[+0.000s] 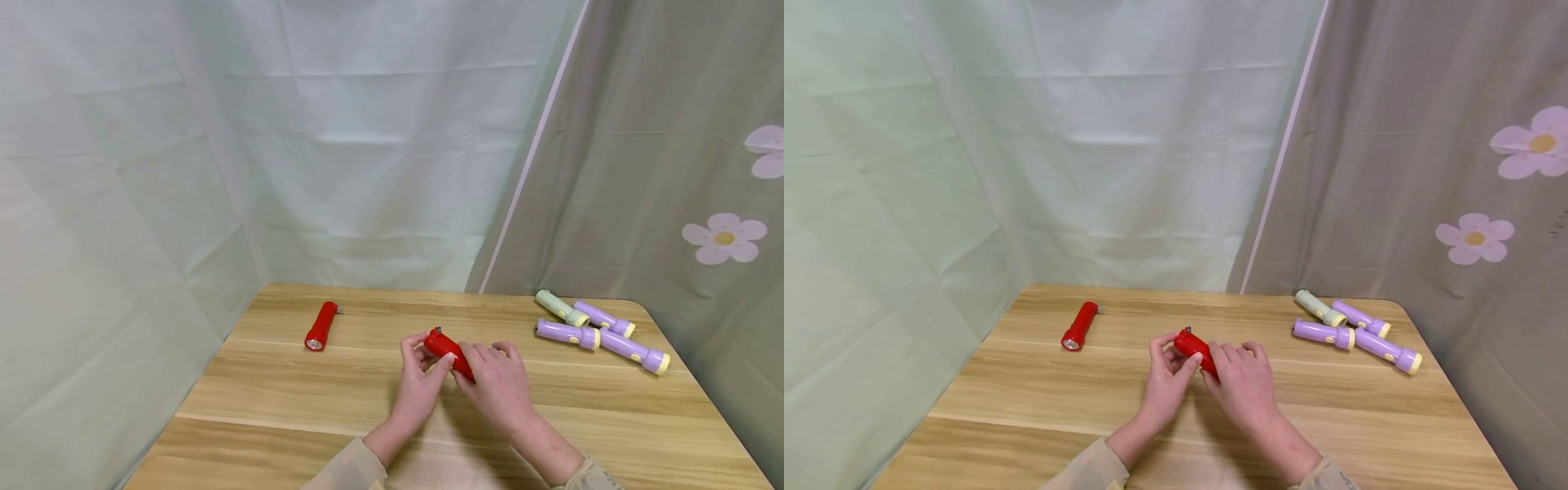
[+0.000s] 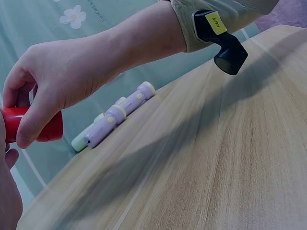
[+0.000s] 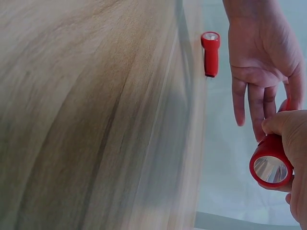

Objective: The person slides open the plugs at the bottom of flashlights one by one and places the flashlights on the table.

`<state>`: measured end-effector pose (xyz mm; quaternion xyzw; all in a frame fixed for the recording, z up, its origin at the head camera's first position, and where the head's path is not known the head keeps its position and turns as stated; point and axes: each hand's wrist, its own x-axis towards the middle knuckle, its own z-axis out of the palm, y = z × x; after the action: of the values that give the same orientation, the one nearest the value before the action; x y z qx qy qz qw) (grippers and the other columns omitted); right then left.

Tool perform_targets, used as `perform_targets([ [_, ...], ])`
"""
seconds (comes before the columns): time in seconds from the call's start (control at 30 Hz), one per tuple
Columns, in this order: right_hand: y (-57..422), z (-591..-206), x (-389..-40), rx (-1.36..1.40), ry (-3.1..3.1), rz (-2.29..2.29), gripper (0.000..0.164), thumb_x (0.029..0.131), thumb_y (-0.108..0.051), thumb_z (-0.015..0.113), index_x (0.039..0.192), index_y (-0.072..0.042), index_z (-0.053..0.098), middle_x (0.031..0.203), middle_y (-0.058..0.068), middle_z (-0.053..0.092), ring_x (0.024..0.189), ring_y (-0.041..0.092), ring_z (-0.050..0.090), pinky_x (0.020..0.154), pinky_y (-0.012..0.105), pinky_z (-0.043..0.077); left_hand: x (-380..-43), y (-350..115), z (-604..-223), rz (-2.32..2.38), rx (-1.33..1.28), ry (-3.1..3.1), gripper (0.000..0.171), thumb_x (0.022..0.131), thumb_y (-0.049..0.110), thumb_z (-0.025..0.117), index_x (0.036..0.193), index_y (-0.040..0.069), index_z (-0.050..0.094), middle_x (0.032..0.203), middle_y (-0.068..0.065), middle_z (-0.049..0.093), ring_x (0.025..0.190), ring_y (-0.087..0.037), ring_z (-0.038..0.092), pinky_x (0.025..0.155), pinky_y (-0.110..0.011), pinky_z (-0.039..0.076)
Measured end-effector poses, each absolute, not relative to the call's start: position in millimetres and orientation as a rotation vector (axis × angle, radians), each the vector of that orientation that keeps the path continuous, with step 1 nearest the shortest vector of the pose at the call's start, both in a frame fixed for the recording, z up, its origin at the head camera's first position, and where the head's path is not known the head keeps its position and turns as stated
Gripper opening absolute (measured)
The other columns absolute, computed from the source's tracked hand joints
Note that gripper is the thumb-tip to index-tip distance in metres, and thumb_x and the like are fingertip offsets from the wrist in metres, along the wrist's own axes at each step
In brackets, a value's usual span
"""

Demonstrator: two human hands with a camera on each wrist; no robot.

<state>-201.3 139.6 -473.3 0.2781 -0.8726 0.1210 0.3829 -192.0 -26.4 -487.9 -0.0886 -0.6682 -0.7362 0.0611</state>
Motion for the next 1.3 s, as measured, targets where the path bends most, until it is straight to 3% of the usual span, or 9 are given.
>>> perform_targets([
  [1.3,140.5,-471.3,-198.6,0.72,-2.199,0.303,0.048,0.071,-0.025,0.092,0.11,-0.007,0.071,0.088,0.007,0.073,0.072,0.026,0.07,0.084,0.049,0.048,-189.4,-26.1,-487.4,-2.214,-0.295,-2.024,0.056,0.099,0.023,0.071,0.141,0.017,0.034,0.129,-0.012,0.061,0.116,-0.026,0.06,0.092,-0.029,0.053],
])
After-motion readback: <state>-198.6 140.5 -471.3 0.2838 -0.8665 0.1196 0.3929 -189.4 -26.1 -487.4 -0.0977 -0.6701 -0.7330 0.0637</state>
